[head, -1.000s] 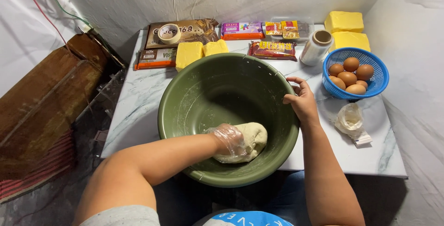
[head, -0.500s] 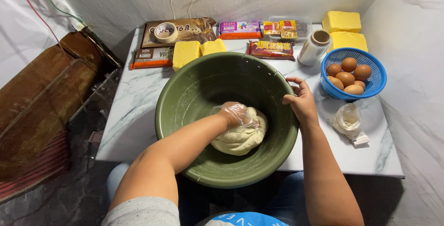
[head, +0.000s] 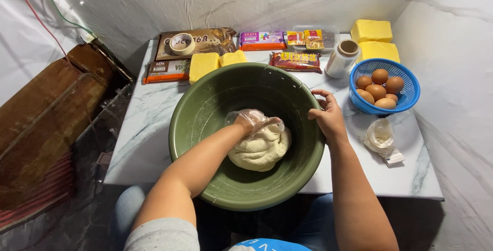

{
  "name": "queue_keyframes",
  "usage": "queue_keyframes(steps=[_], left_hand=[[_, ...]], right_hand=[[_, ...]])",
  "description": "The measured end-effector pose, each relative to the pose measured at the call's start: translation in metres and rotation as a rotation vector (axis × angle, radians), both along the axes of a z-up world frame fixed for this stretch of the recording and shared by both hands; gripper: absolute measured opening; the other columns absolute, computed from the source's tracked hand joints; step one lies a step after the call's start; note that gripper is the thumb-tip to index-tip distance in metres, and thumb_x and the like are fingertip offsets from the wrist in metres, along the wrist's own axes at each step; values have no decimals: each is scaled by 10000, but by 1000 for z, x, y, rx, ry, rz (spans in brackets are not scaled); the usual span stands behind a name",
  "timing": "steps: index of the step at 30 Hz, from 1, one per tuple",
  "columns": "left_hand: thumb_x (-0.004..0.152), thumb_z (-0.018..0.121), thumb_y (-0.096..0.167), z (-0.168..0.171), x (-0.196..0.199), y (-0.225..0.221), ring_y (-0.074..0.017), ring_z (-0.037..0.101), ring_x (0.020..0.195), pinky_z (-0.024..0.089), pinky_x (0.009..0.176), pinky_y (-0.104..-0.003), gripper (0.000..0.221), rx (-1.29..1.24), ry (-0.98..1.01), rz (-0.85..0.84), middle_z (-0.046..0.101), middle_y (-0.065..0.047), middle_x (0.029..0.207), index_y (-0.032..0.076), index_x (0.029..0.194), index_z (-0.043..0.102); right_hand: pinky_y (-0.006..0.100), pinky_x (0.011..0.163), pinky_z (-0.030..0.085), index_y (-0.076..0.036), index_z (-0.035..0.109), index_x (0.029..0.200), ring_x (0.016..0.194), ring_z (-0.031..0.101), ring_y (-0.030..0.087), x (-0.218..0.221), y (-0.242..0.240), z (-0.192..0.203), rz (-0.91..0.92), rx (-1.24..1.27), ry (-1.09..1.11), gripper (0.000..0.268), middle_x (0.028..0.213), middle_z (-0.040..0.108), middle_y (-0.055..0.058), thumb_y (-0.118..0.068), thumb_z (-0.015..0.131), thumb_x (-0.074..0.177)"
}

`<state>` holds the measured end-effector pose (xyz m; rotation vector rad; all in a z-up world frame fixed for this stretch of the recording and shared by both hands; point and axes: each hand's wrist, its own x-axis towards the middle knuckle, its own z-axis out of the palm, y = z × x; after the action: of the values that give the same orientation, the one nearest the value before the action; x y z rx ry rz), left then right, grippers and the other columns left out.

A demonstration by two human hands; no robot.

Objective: Kneading a ball of dough by hand in a large green bowl on a table surrounded by baking ingredients.

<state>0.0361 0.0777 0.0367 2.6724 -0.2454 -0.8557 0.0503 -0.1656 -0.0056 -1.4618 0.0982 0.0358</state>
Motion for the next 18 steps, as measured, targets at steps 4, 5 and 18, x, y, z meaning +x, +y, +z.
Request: queue_keyframes(steps=[4,5,18], left_hand=[[920,137,764,-32,12,10,-418,659,1187,469,1099,-464,954,-50,-53,-86,761,-216,1090,95,892,816],[907,80,748,-23,8,11,-428,685,1128,495,1069,-464,981,-65,-104,-119,772,-222,1020,109,853,822],[915,532,636,-6,-41,-24,-277,570,1329,435,1143,-447,602,-138,-732,-855,694,-36,1347,150,1224,709]], right_hand=[[308,702,482,-197,628,1279,800,652,211,-1,2,3,24,-10,-5,800,1000,660,113,136,591,553],[311,700,482,-194,630,1274,804,654,212,-2,4,4,30,-4,-6,797,1004,662,116,137,595,550],[315,699,489,-216,605,1301,833,656,211,12,-5,-20,43,-36,29,794,1028,653,89,119,584,582]])
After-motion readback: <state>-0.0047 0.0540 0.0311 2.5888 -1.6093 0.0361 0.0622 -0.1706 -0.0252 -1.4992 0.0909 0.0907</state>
